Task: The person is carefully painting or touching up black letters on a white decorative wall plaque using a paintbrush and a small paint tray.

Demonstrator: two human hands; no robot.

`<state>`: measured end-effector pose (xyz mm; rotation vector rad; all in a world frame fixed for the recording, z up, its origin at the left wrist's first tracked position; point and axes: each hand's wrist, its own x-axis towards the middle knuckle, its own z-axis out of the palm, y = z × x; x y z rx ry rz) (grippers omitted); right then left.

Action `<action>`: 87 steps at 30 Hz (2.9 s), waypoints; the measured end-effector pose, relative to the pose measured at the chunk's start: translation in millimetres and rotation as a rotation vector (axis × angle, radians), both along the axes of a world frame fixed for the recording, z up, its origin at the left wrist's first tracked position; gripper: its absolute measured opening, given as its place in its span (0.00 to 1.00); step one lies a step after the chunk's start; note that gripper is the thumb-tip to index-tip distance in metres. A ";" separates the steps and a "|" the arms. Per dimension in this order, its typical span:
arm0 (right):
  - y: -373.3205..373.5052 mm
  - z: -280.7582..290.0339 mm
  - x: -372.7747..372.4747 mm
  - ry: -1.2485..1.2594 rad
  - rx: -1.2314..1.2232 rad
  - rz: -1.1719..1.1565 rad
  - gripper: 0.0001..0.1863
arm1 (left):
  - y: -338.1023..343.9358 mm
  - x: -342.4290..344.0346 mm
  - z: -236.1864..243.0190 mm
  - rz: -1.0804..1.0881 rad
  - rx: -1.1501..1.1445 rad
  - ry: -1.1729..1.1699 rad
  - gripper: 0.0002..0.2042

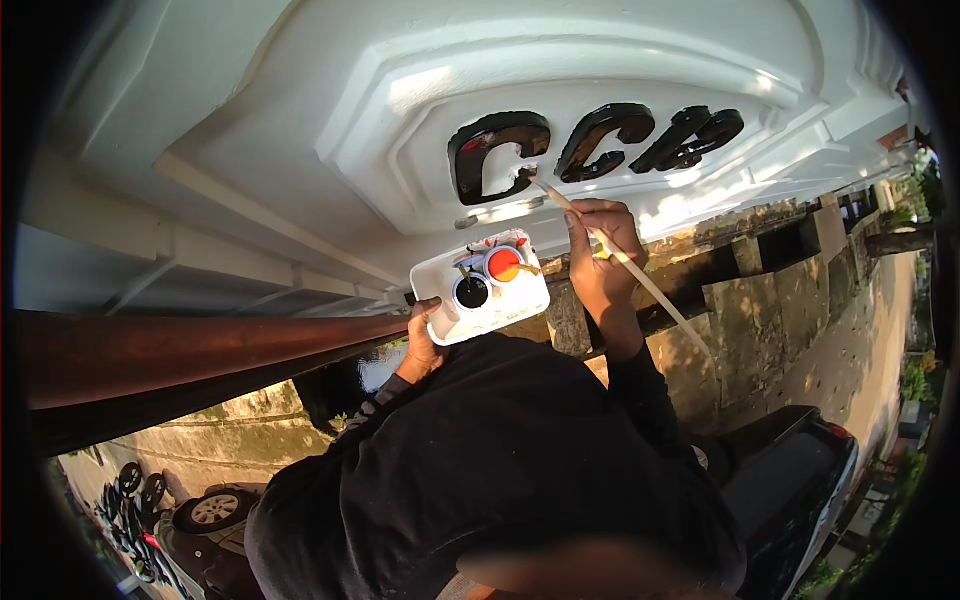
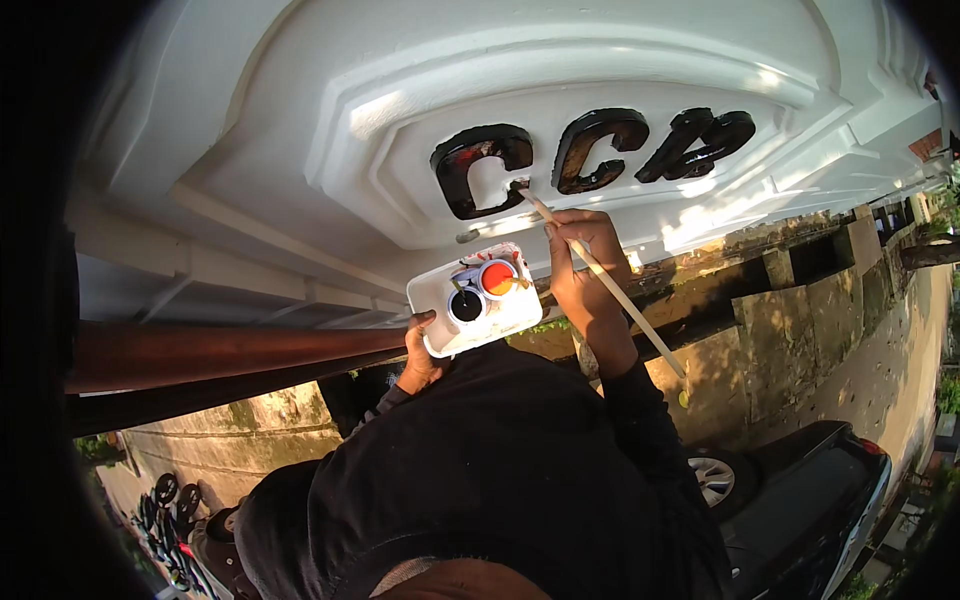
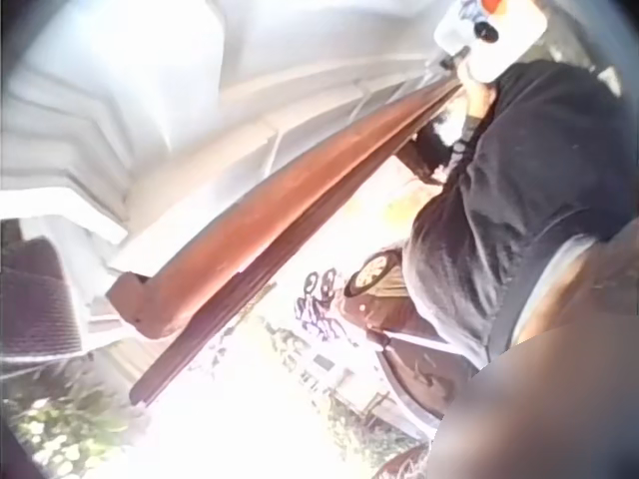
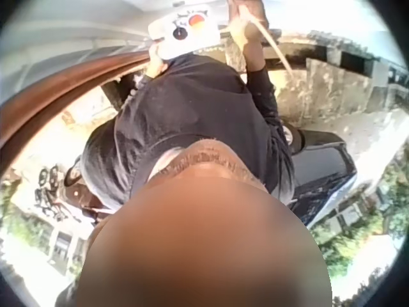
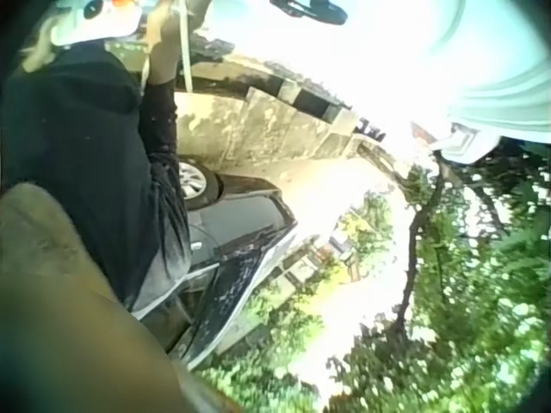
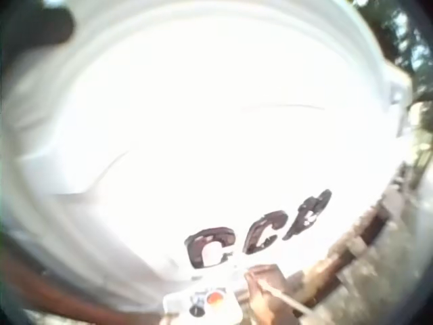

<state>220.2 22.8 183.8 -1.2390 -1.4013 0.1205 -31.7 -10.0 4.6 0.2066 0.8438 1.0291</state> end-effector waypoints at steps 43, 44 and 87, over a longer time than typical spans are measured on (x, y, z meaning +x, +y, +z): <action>20.7 9.2 34.0 0.137 0.001 0.065 0.10 | 12.8 27.2 22.7 -0.068 0.016 -0.019 0.28; 21.1 8.8 32.9 0.084 -0.011 0.080 0.10 | 12.9 26.5 21.7 -0.062 0.016 -0.017 0.28; 31.4 22.1 23.1 -0.013 0.033 0.061 0.10 | 12.4 26.2 8.5 -0.058 -0.015 -0.021 0.28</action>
